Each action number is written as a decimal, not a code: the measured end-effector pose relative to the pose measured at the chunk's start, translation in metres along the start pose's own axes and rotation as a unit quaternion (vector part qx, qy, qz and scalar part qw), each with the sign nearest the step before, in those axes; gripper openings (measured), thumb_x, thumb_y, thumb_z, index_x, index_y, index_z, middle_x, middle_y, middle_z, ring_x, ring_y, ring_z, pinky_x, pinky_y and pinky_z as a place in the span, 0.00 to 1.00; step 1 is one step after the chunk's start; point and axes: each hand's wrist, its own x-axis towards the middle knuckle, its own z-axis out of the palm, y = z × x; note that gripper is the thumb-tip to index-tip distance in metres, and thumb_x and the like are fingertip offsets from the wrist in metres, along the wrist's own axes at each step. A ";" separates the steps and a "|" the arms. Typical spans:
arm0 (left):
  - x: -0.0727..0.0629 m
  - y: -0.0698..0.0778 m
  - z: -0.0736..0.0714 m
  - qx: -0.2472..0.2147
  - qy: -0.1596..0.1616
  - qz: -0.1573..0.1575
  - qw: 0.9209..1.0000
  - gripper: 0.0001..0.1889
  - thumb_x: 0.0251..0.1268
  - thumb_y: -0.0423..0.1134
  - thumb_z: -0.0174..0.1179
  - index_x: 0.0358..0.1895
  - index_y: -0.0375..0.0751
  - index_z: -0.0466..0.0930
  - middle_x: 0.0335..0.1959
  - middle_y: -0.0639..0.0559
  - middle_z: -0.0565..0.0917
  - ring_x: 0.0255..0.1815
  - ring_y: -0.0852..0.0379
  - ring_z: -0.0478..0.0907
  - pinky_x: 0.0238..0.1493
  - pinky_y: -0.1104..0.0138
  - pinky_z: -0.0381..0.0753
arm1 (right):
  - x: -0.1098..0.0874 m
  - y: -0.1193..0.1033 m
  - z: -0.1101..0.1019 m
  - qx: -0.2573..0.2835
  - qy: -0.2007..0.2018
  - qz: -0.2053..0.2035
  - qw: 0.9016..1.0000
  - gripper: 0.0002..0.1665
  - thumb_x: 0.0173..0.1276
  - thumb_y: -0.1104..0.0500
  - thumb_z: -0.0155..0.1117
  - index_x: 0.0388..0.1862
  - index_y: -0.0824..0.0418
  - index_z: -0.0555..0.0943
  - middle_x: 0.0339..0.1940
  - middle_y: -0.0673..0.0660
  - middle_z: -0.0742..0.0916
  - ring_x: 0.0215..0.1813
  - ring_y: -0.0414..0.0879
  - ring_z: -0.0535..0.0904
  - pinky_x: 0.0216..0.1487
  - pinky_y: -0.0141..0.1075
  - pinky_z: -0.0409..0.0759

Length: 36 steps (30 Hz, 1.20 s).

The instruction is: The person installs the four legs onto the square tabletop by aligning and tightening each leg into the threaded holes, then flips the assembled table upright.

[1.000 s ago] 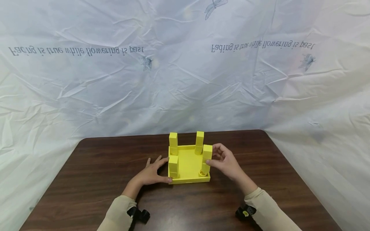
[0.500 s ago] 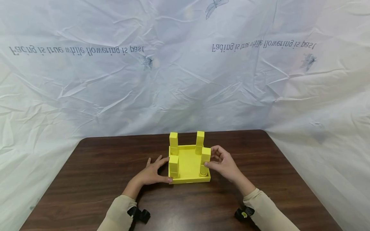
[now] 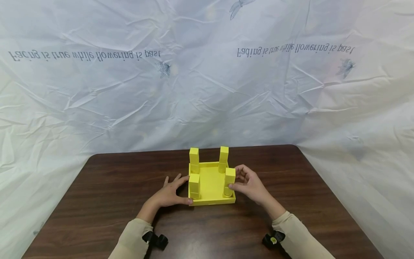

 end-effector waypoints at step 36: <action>0.001 0.001 -0.001 0.007 0.001 -0.004 1.000 0.56 0.58 0.61 0.77 0.85 0.43 0.58 0.84 0.36 0.58 0.87 0.35 0.43 0.78 0.33 0.21 | 0.000 -0.003 -0.008 0.083 -0.086 -0.022 0.993 0.30 0.81 0.68 0.57 0.77 0.77 0.66 0.73 0.66 0.80 0.69 0.47 0.81 0.62 0.38 0.83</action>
